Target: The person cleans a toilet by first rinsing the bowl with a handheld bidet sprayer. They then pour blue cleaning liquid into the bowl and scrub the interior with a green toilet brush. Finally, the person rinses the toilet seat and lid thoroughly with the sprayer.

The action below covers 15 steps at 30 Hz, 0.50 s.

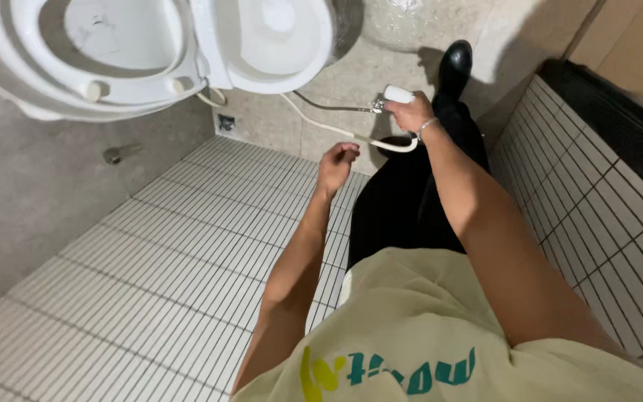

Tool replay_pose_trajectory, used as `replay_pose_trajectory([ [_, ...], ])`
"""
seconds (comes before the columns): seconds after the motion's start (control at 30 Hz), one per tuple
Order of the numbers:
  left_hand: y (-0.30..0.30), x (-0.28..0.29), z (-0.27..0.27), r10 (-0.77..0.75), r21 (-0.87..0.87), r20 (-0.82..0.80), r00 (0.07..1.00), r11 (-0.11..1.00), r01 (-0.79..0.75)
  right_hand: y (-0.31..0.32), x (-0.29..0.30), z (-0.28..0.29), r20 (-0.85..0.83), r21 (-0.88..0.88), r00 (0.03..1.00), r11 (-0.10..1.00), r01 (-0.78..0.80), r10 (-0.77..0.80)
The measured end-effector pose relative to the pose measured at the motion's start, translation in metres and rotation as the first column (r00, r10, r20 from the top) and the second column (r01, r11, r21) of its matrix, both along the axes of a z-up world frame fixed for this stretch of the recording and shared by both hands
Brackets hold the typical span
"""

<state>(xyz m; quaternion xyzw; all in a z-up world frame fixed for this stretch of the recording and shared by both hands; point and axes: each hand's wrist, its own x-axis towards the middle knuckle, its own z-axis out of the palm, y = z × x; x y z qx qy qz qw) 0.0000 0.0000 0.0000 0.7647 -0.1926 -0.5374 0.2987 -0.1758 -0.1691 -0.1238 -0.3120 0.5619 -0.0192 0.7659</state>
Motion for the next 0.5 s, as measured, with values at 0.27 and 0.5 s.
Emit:
replay_pose_trajectory([
  [0.27, -0.147, 0.024, -0.136, -0.229, 0.056, 0.495, 0.838, 0.971, 0.232, -0.092, 0.011, -0.077, -0.203, -0.398, 0.862, 0.765, -0.507, 0.465],
  [0.5, -0.168, 0.051, -0.176, -0.155, 0.066, 0.896, 0.415, 0.973, 0.221, -0.136, 0.014, -0.113, -0.176, -0.371, 0.842, 0.758, -0.537, 0.511],
])
